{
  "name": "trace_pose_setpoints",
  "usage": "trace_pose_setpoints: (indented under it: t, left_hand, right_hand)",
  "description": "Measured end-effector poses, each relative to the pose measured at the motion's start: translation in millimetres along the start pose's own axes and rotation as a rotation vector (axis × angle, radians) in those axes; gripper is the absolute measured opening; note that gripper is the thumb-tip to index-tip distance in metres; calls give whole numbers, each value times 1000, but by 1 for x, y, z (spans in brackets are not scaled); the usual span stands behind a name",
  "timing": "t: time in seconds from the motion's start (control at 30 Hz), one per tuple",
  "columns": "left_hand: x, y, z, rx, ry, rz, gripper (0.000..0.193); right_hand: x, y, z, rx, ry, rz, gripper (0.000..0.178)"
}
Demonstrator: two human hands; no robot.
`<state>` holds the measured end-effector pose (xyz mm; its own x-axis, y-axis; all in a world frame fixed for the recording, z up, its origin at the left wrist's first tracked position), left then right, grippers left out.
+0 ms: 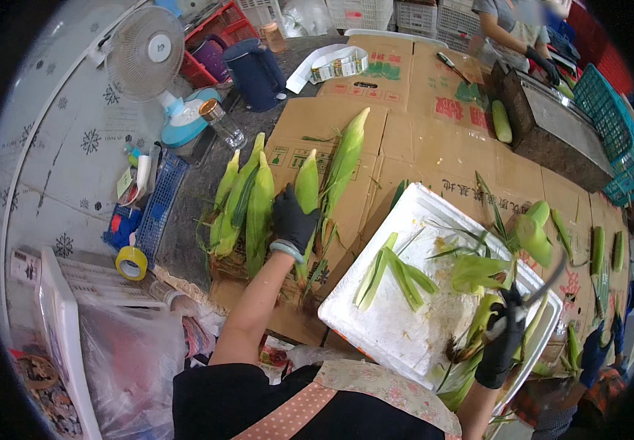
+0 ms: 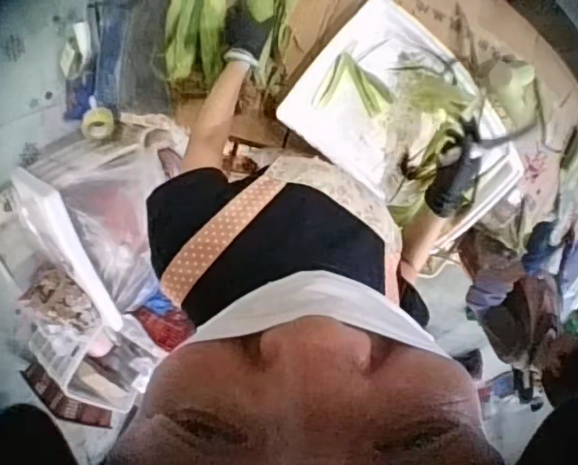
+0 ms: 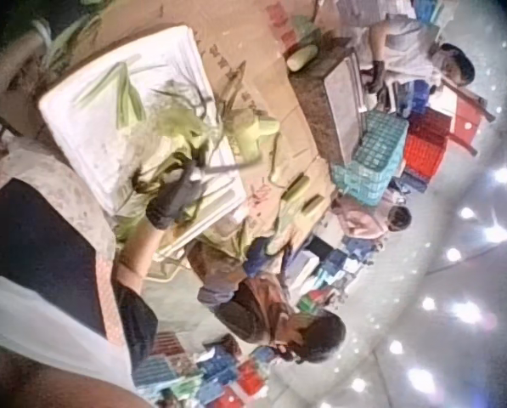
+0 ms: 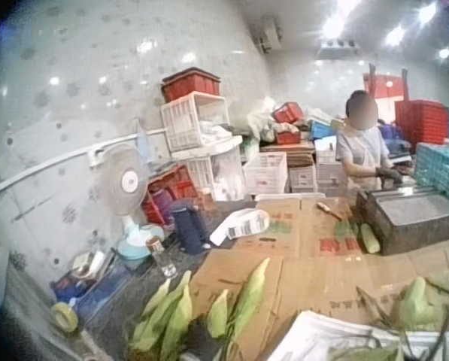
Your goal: The person shucks corn cobs by removing husks and silk using a knife and hands. They work at a table in a busy market, placing husks into a tray and finished cobs into a crate.
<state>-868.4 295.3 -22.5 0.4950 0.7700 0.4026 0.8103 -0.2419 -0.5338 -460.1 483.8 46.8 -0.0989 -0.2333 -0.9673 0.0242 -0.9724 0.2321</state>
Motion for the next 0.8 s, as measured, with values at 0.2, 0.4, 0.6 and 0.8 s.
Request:
trace_pose_setpoints:
  t: [0.2, 0.4, 0.6, 0.8]
  left_hand:
    - [-21, -14, 18, -695, 762, -562, 47]
    - [59, 14, -44, -1132, 1395, -783, 53]
    - [126, 67, -59, -1026, 1082, -163, 66]
    - [179, 122, -85, -937, 1015, 158, 70]
  right_hand:
    - [63, 31, 12, -390, 679, -33, 37]
    - [38, 44, 1, -493, 1240, -445, 34]
    - [-65, 67, -26, -314, 1045, -294, 30]
    - [-61, 77, 9, -276, 725, -700, 17]
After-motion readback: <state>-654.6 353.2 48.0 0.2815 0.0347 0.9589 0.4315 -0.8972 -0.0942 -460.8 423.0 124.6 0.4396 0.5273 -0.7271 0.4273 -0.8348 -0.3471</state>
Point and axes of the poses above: each hand's wrist, its own y-axis away from the middle knuckle, its own z-axis out of the palm, x = y × z, the point moved 3 cm from there along -y, towards the middle knuckle, and after that the axes turned 15 degrees about x, right-handed, at the moved point
